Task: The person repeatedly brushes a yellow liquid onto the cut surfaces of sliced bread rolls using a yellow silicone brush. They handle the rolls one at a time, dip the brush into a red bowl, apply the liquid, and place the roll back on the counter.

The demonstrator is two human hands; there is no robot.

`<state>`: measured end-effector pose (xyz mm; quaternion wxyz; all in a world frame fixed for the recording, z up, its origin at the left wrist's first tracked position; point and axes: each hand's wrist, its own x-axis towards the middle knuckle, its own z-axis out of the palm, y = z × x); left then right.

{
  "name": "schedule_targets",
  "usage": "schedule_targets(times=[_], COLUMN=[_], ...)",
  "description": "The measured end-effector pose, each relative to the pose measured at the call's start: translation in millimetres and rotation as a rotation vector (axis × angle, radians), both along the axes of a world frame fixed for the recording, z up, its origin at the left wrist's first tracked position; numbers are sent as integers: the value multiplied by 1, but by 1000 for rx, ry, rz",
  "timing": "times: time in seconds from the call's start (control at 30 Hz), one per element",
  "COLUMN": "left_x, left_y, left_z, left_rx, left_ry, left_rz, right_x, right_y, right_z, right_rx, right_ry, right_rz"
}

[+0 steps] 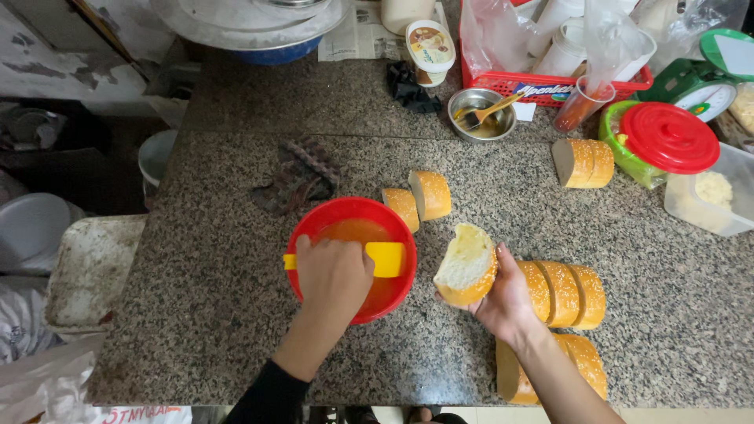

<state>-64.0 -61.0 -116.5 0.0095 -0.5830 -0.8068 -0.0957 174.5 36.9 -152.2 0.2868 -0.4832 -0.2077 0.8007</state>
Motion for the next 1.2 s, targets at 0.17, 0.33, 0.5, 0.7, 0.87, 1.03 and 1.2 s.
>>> schedule_targets(times=[0.17, 0.33, 0.5, 0.7, 0.87, 1.03, 1.2], left_x=[-9, 2, 26, 33, 11, 27, 33], left_y=[-14, -30, -32, -46, -40, -7, 12], left_z=[40, 75, 76, 78, 97, 121, 139], left_rx=[-91, 322, 573, 439, 537, 504, 594], left_ry=[-215, -91, 331, 583, 260, 107, 329], left_rz=[105, -190, -411, -639, -635, -832, -722], right_x=[-7, -18, -22, -3, 15, 9, 14], right_y=[4, 7, 6, 18, 21, 8, 2], right_z=[-2, 4, 13, 15, 20, 27, 28], right_rx=[-4, 34, 62, 69, 0, -47, -161], right_ry=[-33, 59, 181, 261, 188, 281, 486], right_rz=[-49, -74, -78, -135, 52, 482, 578])
